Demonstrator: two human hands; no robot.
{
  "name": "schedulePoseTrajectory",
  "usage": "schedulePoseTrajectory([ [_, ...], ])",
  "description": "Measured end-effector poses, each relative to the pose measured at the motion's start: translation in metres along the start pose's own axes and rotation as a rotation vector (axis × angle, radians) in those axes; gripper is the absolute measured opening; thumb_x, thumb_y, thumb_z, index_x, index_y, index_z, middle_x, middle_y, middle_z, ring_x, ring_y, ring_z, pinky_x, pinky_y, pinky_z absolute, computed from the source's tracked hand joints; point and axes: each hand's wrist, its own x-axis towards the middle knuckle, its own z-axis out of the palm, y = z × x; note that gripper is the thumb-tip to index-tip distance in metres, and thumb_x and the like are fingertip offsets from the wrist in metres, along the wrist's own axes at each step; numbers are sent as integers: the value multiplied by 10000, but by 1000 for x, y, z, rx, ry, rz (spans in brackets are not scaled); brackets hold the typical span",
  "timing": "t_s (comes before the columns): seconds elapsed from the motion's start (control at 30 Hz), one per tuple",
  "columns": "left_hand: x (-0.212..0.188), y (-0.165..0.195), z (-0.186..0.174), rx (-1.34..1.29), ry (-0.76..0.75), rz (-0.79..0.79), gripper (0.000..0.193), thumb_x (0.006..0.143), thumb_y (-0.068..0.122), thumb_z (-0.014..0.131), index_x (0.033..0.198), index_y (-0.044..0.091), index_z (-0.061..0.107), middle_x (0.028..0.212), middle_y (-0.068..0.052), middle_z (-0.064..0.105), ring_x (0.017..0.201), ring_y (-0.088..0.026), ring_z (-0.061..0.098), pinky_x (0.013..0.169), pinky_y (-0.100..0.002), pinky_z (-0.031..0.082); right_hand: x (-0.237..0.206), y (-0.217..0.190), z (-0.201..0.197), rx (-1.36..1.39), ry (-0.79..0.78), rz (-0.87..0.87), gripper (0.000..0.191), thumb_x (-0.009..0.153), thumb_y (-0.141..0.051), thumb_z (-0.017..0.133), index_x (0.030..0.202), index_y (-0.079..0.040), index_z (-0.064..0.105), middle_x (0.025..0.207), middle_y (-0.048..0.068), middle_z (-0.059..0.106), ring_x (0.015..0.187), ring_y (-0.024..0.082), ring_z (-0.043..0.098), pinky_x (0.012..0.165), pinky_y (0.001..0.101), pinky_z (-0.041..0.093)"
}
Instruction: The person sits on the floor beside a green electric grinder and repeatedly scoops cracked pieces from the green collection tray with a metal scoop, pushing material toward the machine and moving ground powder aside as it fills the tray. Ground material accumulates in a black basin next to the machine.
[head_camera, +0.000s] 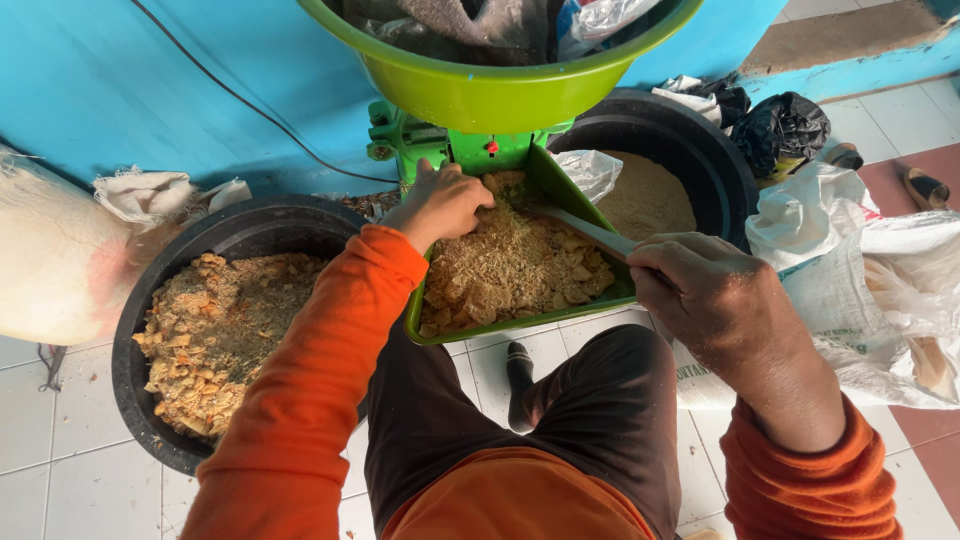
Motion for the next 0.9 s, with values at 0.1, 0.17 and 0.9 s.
schedulePoseTrajectory([
  [0.1, 8, -3, 0, 0, 22, 51, 457, 796, 101, 756, 1201, 314, 745, 1041, 35, 748, 1057, -233, 631, 954, -581, 341, 3, 0, -1, 0, -18, 0, 127, 851, -23, 740, 970, -8, 700, 941, 130, 730, 789, 284, 727, 674, 354, 574],
  [0.17, 10, -3, -1, 12, 34, 87, 512, 803, 30, 732, 1225, 320, 738, 940, 29, 771, 984, -223, 662, 942, -557, 350, 6, -1, -1, 4, -34, 16, 118, 850, -23, 739, 961, -11, 702, 920, 122, 728, 775, 280, 727, 670, 357, 574],
  [0.9, 0, 0, 0, -41, 171, 71, 139, 794, 141, 773, 832, 273, 787, 829, 47, 737, 1009, -245, 637, 898, -530, 352, 7, -3, -5, 32, 1, -51, 117, 890, -42, 738, 997, -3, 714, 930, 135, 734, 747, 254, 729, 639, 345, 582],
])
